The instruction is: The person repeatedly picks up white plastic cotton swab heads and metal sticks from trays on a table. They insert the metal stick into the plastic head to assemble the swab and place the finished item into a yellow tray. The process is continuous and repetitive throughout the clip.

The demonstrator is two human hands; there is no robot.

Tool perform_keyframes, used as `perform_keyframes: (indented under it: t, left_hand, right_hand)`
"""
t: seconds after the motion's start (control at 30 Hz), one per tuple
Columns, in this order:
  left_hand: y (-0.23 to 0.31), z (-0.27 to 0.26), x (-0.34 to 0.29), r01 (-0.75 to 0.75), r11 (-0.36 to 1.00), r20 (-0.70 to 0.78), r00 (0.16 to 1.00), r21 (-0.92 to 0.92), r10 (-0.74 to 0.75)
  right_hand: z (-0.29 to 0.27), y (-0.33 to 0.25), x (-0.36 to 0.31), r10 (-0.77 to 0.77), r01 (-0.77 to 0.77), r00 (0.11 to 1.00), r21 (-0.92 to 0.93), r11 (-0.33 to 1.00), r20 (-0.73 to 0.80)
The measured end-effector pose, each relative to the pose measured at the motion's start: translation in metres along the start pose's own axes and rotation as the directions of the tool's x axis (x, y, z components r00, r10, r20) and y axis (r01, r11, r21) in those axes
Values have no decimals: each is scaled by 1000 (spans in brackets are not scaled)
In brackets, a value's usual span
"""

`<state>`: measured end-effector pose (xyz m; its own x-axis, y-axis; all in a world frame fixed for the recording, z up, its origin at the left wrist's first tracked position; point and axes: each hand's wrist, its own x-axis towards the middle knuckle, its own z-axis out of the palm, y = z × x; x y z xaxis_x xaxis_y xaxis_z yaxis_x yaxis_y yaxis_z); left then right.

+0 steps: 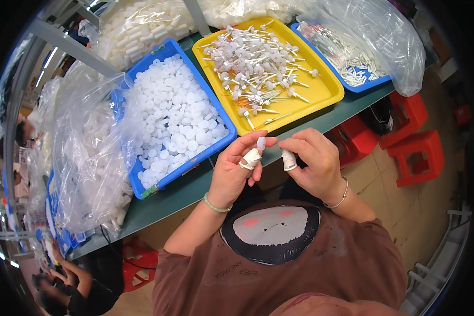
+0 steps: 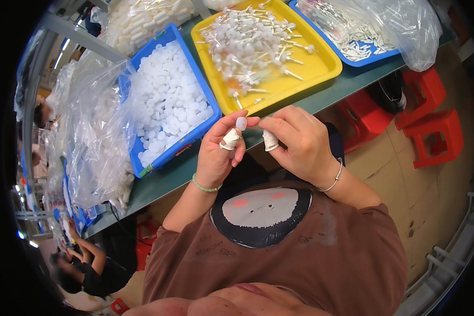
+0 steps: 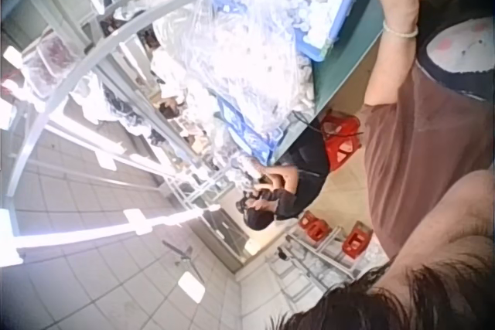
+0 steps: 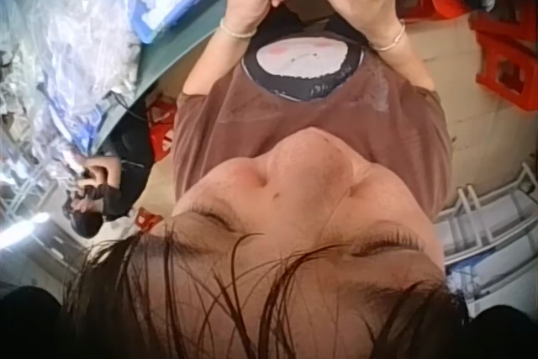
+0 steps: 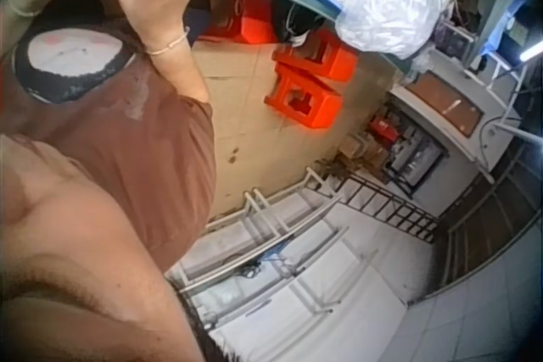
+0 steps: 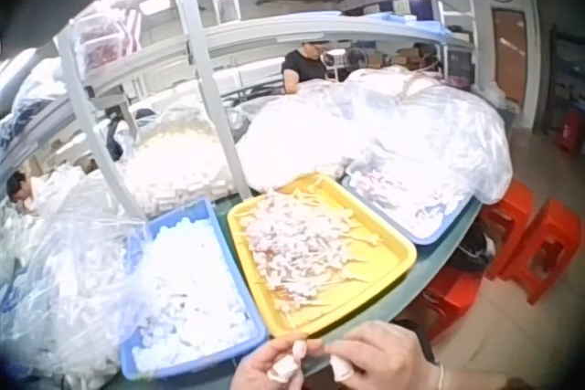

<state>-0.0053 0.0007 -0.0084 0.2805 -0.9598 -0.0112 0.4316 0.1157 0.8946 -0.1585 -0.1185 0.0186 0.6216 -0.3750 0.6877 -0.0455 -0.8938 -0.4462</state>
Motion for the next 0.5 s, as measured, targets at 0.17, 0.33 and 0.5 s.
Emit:
perform_keyframes:
  t: [0.17,0.33,0.5]
  left_hand:
    - [1,0,-2,42,999,-16,999,20,-41]
    - [-2,-5,-2,88,996,0,996,3,-88]
    - [-3,-4,-3,61,998,-48,997,-27,-62]
  right_hand:
    - [4,0,-2,36,-35,999,80,996,-5]
    - [11,-5,-1,121,-147,988,302,942,100]
    - [11,-2,-2,262,-364,928,490,792,267]
